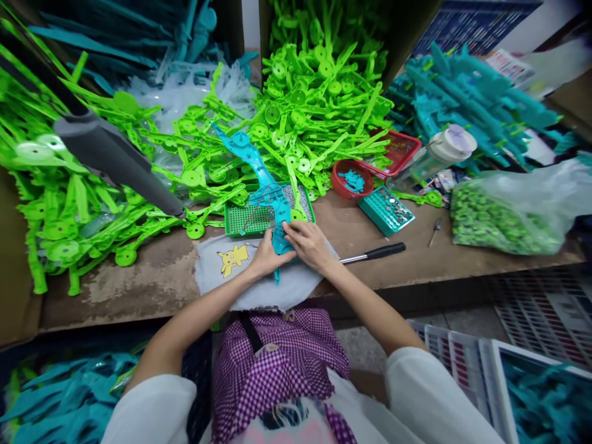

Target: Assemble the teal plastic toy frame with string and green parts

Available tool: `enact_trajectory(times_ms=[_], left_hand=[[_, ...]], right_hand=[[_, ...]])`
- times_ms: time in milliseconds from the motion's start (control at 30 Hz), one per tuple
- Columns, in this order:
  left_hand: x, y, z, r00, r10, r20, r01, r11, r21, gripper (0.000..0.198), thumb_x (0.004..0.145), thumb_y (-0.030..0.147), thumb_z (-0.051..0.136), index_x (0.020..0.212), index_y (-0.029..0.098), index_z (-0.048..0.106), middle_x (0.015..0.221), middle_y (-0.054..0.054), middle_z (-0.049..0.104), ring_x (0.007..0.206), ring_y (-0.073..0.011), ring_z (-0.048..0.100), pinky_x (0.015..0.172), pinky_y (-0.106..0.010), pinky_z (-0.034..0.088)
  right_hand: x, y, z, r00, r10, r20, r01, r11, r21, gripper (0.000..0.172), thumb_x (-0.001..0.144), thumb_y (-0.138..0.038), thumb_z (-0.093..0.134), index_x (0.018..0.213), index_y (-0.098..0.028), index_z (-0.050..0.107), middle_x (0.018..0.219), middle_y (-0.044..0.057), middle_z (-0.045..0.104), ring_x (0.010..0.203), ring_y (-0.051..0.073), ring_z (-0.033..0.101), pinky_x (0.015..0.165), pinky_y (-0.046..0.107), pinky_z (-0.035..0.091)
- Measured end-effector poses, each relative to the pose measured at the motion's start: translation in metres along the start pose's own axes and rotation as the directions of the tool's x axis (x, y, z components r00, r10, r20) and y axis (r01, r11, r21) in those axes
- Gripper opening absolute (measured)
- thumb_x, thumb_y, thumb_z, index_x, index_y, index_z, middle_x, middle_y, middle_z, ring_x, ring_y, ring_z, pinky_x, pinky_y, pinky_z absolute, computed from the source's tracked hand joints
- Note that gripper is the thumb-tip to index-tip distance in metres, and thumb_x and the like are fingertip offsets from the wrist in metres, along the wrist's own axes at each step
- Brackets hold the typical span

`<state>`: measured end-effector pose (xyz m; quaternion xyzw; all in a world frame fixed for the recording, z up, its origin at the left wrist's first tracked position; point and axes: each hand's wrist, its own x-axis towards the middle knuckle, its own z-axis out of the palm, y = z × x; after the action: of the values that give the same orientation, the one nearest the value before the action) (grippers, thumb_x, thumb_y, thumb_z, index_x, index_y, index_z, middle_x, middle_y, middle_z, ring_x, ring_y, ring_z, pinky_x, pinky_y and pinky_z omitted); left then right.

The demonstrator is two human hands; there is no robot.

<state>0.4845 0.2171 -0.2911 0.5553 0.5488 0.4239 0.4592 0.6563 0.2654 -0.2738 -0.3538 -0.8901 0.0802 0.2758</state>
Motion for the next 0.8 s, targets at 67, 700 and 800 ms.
enact_trajectory(times_ms=[67,700,800], left_hand=[[0.0,0.0,-0.001,1.0,0.006,0.012,-0.005,1.0,-0.025,0.066,0.068,0.041,0.085,0.119,0.02,0.048,0.11,-0.01,0.067,0.1,-0.0283,0.068,0.094,-0.05,0.055],[-0.158,-0.007,-0.026,0.923,-0.108,0.37,0.015,0.969,0.246,0.104,0.077,0.052,0.08,0.162,0.029,0.027,0.168,-0.012,0.032,0.155,-0.0347,0.03,0.126,-0.054,0.029],[-0.167,0.002,-0.02,0.906,-0.094,0.413,-0.028,0.96,0.278,0.085,0.081,0.049,0.077,0.157,0.032,0.041,0.166,-0.008,0.036,0.157,-0.0331,0.025,0.127,-0.055,0.027]], right_hand=[[-0.01,-0.01,-0.016,0.998,0.05,-0.036,-0.051,0.998,-0.028,0.042,0.102,-0.031,0.05,0.142,-0.025,0.059,0.132,0.015,0.066,0.124,0.027,0.063,0.1,0.046,0.054],[-0.071,-0.041,-0.039,0.867,0.488,0.105,-0.426,0.612,0.666,0.059,0.095,-0.061,0.052,0.141,-0.024,0.058,0.128,0.015,0.071,0.105,0.026,0.073,0.088,0.044,0.061],[-0.051,-0.052,-0.029,0.881,0.342,0.327,-0.459,0.448,0.767,0.062,0.087,-0.07,0.06,0.125,-0.023,0.068,0.112,0.011,0.076,0.099,0.025,0.072,0.087,0.042,0.061]])
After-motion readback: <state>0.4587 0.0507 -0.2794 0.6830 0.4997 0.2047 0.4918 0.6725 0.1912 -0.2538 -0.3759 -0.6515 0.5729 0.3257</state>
